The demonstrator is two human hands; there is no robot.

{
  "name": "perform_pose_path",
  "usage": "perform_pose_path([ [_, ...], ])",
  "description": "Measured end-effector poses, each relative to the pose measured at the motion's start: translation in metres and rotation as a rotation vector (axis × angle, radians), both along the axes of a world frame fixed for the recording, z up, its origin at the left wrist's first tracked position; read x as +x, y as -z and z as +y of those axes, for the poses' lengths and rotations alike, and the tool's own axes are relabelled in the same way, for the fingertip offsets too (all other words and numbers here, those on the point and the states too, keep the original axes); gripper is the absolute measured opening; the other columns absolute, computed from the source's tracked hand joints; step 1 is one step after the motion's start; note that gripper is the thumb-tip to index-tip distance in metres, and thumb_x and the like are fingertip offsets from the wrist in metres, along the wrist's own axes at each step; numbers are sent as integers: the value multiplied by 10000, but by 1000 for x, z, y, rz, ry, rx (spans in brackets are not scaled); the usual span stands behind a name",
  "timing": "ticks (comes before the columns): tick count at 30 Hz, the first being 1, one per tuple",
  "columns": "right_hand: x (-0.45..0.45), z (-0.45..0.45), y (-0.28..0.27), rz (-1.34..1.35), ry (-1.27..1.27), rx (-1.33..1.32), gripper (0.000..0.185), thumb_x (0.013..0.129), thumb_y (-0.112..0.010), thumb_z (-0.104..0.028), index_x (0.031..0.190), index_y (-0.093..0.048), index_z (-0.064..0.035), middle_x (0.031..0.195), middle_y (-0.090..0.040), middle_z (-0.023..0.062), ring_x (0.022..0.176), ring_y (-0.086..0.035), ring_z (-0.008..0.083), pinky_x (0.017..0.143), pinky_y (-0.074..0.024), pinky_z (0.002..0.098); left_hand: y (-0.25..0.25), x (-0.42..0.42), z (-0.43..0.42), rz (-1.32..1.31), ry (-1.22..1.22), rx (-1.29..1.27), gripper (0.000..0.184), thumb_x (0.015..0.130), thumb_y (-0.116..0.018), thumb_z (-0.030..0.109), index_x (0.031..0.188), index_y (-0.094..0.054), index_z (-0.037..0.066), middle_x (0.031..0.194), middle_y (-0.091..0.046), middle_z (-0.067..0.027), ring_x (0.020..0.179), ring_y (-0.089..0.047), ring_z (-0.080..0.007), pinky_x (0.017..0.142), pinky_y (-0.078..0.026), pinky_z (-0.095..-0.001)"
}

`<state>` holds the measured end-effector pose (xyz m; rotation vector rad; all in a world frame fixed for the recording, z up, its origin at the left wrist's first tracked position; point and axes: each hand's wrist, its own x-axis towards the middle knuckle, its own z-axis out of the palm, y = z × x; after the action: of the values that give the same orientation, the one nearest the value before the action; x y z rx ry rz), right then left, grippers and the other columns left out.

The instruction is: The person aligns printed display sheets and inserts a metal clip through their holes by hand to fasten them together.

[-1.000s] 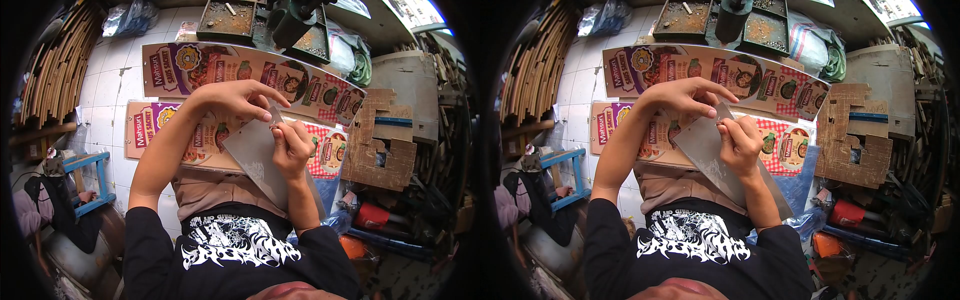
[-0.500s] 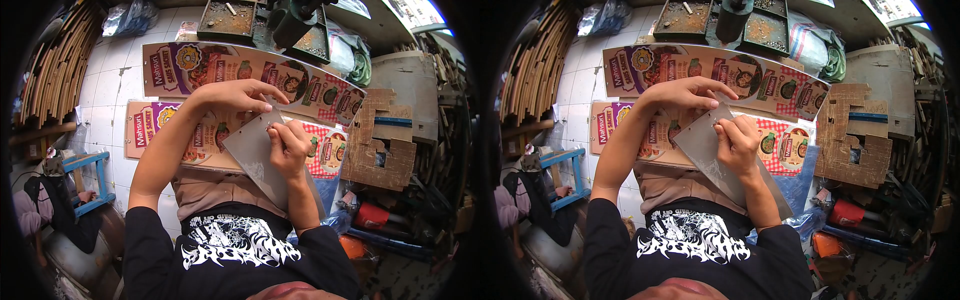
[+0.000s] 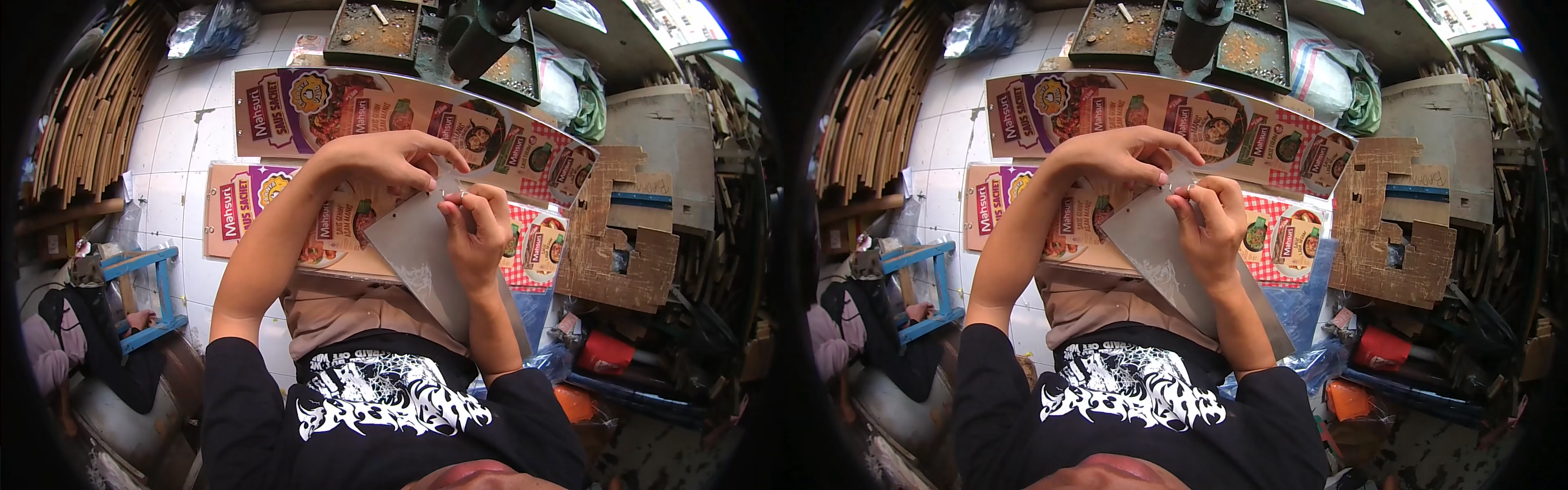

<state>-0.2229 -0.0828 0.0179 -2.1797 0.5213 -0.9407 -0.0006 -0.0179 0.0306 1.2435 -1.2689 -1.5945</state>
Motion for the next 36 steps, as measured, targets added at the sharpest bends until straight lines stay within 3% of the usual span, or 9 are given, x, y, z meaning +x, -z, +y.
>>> perform_pose_path([
  [4, 3, -3, 1, 47, -7, -184, 158, 826, -810, -92, 931, -703, -43, 921, -625, 85, 833, -589, 268, 728, -470, 385, 5, 0, -1, 12, -5, -21, 603, 841, -653, 112, 1436, -555, 134, 887, -578, 4, 802, -543, -85, 691, -492, -244],
  [10, 4, -2, -3, 61, -29, -218, 151, 797, -800, -55, 928, -732, -87, 914, -616, 59, 814, -558, 253, 727, -444, 371, 2, 0, -3, 34, -18, -14, 671, 794, -645, 99, 1454, -521, 104, 883, -585, -14, 696, -566, -85, 591, -491, -225],
  [19, 3, -1, -3, 36, -50, -247, 186, 748, -833, -54, 909, -759, -110, 861, -610, 27, 788, -542, 222, 712, -428, 365, 3, 0, -4, 90, -17, -21, 659, 797, -636, 52, 1444, -510, 48, 855, -573, -11, 649, -546, -74, 573, -468, -212],
  [36, 3, -2, -2, 41, -58, -267, 157, 768, -839, -97, 907, -771, -121, 823, -633, 15, 782, -562, 220, 717, -412, 370, 6, 1, -4, 95, -21, -26, 637, 818, -664, 48, 1438, -518, 42, 837, -565, -7, 629, -552, -69, 567, -464, -209],
])
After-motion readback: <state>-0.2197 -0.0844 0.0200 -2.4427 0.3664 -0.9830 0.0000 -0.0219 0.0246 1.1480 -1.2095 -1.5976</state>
